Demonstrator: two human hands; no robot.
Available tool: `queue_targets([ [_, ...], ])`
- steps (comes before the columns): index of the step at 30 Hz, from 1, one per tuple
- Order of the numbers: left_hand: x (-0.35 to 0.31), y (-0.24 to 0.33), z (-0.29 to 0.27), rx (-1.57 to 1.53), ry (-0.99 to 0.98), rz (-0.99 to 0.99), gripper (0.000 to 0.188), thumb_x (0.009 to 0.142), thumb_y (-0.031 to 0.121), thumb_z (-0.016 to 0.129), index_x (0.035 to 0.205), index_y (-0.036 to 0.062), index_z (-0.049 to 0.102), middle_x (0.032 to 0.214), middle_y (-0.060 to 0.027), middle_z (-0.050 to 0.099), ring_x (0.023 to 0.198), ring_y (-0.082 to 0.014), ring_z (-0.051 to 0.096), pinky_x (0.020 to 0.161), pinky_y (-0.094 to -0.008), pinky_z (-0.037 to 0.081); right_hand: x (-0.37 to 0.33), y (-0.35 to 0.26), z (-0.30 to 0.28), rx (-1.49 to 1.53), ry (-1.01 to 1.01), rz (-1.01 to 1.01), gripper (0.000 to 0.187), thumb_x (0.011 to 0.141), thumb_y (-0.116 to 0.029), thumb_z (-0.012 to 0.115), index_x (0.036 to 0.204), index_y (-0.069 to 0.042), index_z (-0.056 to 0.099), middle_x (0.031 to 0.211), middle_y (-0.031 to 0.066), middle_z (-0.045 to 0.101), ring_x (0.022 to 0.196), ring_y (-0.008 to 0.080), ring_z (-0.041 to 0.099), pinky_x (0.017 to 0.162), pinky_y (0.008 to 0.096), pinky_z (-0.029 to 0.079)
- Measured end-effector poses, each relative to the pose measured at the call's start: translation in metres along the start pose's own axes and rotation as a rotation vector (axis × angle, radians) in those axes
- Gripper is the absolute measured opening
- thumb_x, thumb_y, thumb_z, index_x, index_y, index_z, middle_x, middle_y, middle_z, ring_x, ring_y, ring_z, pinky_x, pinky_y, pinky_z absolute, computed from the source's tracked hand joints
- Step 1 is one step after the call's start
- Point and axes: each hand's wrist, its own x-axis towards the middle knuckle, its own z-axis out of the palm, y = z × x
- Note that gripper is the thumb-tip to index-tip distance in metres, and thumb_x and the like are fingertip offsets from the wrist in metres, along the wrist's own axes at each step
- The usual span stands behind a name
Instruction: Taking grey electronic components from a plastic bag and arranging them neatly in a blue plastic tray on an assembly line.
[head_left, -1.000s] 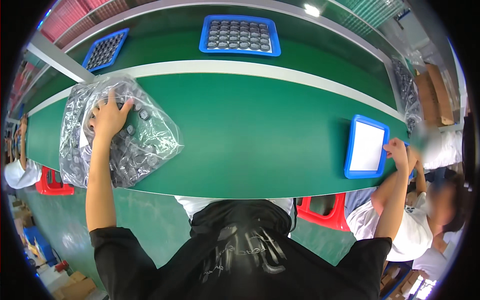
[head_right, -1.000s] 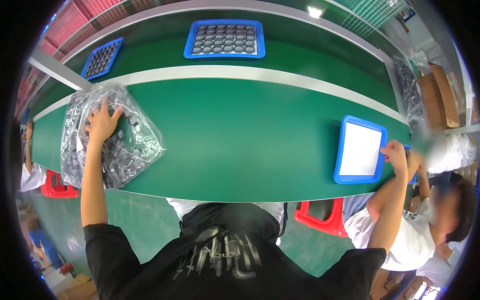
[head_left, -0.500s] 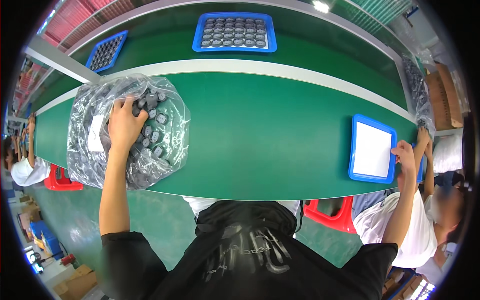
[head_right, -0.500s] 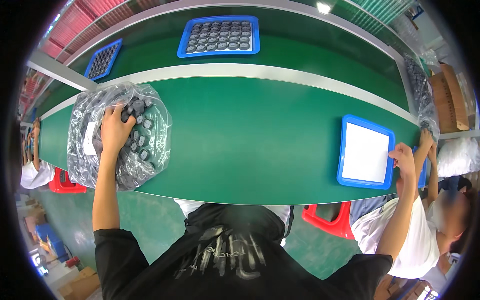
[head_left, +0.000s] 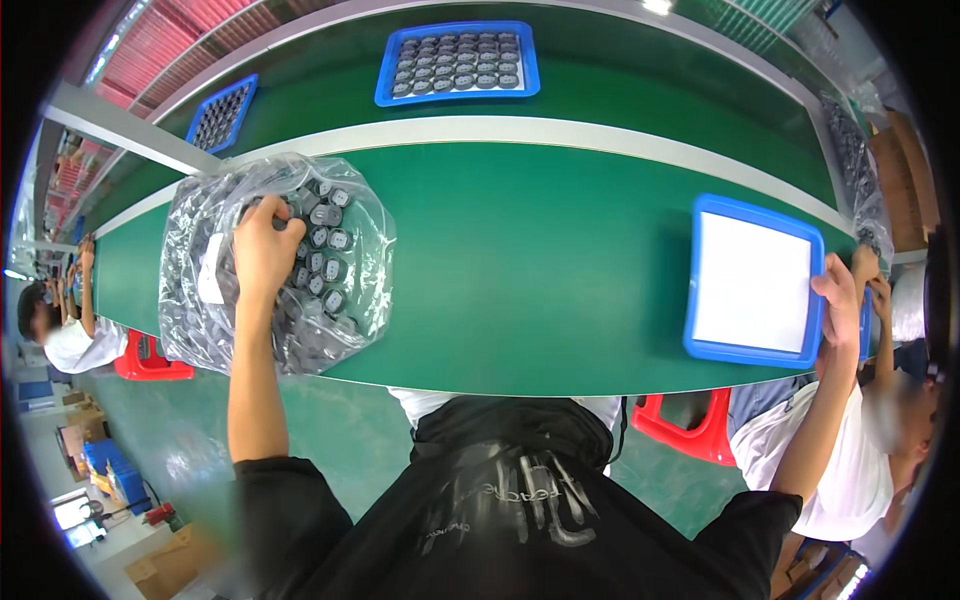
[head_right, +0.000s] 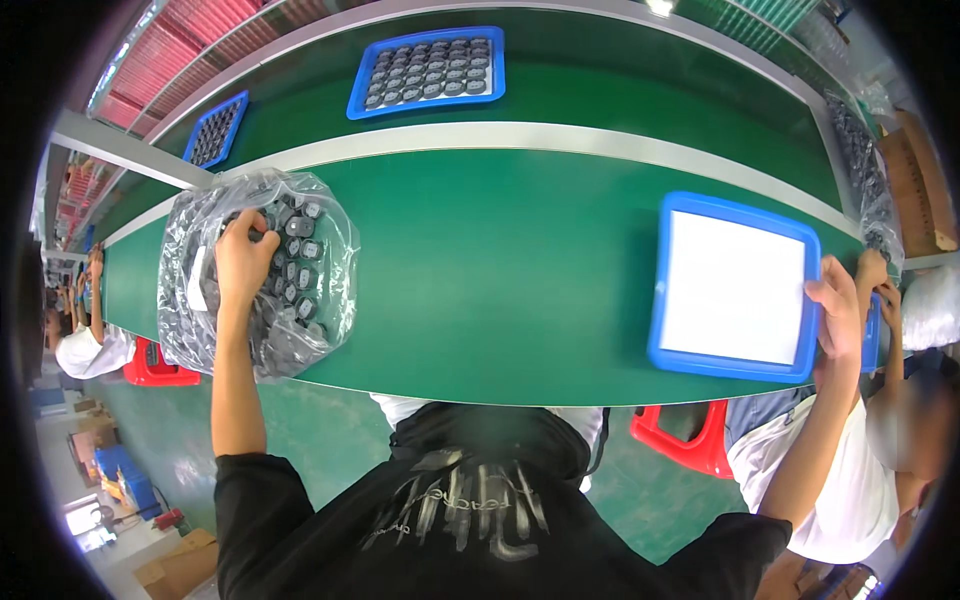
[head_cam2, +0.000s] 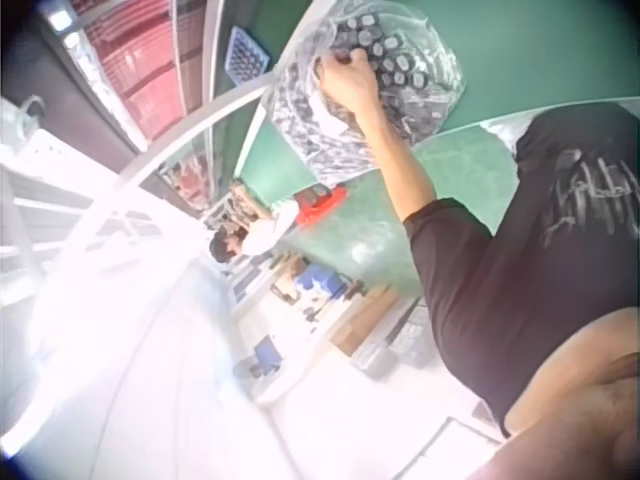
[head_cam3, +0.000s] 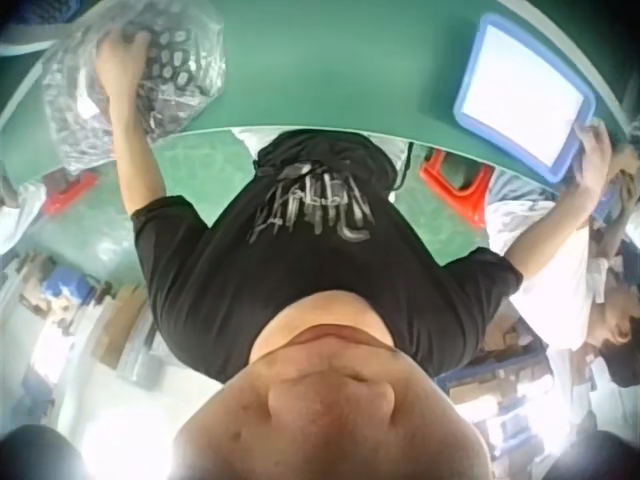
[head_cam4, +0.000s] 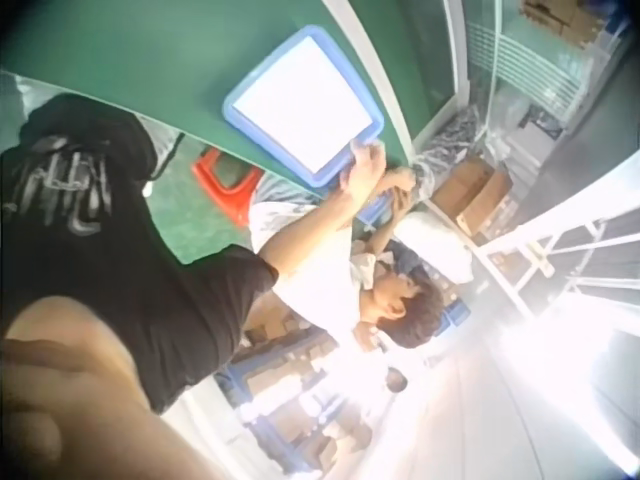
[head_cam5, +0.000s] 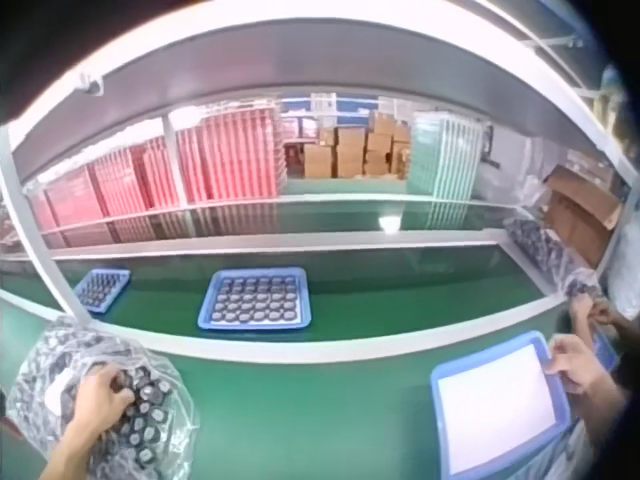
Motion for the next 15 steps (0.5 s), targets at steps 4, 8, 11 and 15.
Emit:
queue_targets([
  [4, -0.032, 0.075, -0.022, -0.219, 0.019, 0.020, 0.015, 0.076, 0.004, 0.069, 0.090, 0.0014, 0.065, 0.089, -0.0151, 0.066, 0.080, -0.0310, 0.065, 0.075, -0.0393, 0.053, 0.004, -0.016, 0.088, -0.017, -0.148, -0.064, 0.018, 0.081, -0.008, 0.067, 0.096, -0.004, 0.059, 0.088, 0.0002, 0.062, 0.079, 0.0080, 0.060, 0.074, 0.0209, 0.049],
  [8, -0.054, 0.162, -0.001, -0.490, 0.011, 0.464, 0.019, 0.072, 0.007, 0.072, 0.090, 0.0072, 0.067, 0.102, -0.0137, 0.068, 0.096, -0.0340, 0.067, 0.080, -0.0419, 0.056, 0.012, -0.008, 0.187, -0.006, -0.243, -0.046, 0.016, 0.082, -0.004, 0.069, 0.089, -0.008, 0.056, 0.076, -0.0045, 0.058, 0.069, 0.0031, 0.050, 0.063, 0.0208, 0.038],
  [11, -0.073, 0.214, 0.025, -0.660, -0.136, 0.602, 0.020, 0.071, 0.007, 0.073, 0.090, 0.0128, 0.070, 0.111, -0.0120, 0.067, 0.084, -0.0287, 0.070, 0.069, -0.0371, 0.058, 0.013, -0.011, 0.237, -0.002, -0.321, -0.047, 0.014, 0.084, -0.004, 0.069, 0.090, -0.007, 0.056, 0.077, -0.0038, 0.059, 0.070, 0.0039, 0.052, 0.062, 0.0212, 0.039],
  [15, -0.081, 0.230, 0.071, -0.678, -0.378, 0.812, 0.031, 0.077, 0.015, 0.078, 0.108, 0.0147, 0.074, 0.126, -0.0172, 0.061, 0.109, -0.0347, 0.064, 0.091, -0.0430, 0.054, 0.005, -0.005, 0.247, -0.200, -0.253, -0.095, 0.014, 0.085, -0.005, 0.070, 0.092, -0.005, 0.058, 0.076, -0.0032, 0.059, 0.068, 0.0044, 0.051, 0.060, 0.0220, 0.040],
])
